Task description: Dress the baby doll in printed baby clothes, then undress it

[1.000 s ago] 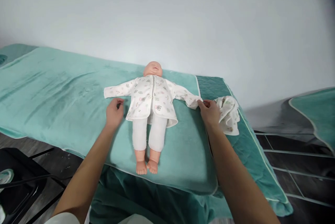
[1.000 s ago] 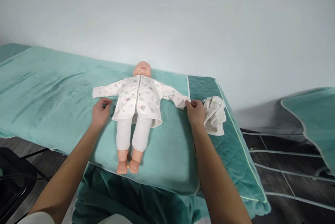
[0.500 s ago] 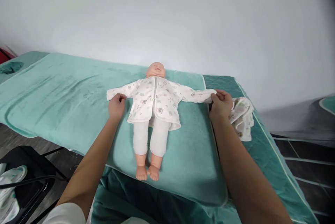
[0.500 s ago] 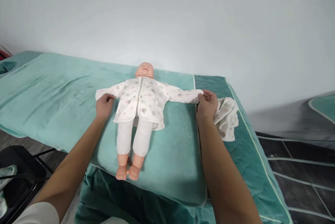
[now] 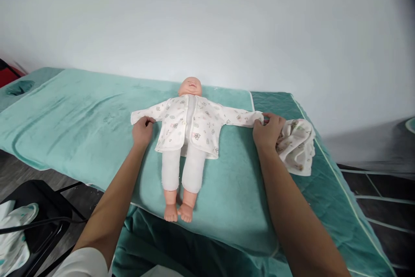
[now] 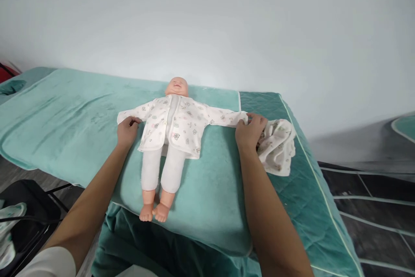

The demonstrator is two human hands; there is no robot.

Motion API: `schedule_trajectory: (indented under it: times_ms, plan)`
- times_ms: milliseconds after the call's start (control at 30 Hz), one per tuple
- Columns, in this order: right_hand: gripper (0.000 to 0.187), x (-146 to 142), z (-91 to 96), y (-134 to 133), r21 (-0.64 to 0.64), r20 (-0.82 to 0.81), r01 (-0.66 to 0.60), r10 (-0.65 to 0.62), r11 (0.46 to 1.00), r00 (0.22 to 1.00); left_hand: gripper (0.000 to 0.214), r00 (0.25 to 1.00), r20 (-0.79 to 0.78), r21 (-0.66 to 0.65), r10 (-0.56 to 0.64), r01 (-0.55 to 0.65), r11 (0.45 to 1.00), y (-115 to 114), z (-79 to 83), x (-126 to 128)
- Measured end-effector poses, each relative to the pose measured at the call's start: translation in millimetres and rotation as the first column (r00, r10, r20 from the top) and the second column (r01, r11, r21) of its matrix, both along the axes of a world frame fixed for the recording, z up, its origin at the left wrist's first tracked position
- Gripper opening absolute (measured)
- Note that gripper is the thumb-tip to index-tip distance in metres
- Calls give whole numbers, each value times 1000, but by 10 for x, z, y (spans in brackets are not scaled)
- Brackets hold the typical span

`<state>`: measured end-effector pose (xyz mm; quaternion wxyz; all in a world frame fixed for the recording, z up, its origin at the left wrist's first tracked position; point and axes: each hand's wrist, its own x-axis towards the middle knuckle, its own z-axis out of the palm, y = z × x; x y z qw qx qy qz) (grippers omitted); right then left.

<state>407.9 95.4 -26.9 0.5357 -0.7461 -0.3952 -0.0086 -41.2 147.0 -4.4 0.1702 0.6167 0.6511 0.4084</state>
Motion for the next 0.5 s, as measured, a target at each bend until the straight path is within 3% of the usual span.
schedule_trajectory:
  times_ms: [133,200,267,333,433,500]
  plan:
    - [24,-298,153,-160,5,43,-99,99,995,994,24,999,34,-23,-14,15,1000,-40,32,26]
    - [36,-503,193,-223,-72,-151,-267,254,961,955,29,996,66,-49,-52,55,997,-77,61,44]
    - [40,-713,215,-257,-80,-462,-448,364,891,808,37,987,82,-63,-136,141,988,-123,95,73]
    - [30,-902,241,-264,7,-703,-544,391,839,594,46,969,98,-76,-225,233,970,-169,131,124]
    - [21,-1120,301,-247,210,-835,-604,462,769,298,55,936,227,-119,-268,300,946,-225,180,251]
    - [21,-1228,334,-218,336,-846,-604,513,723,144,54,894,373,-135,-250,319,938,-246,202,357]
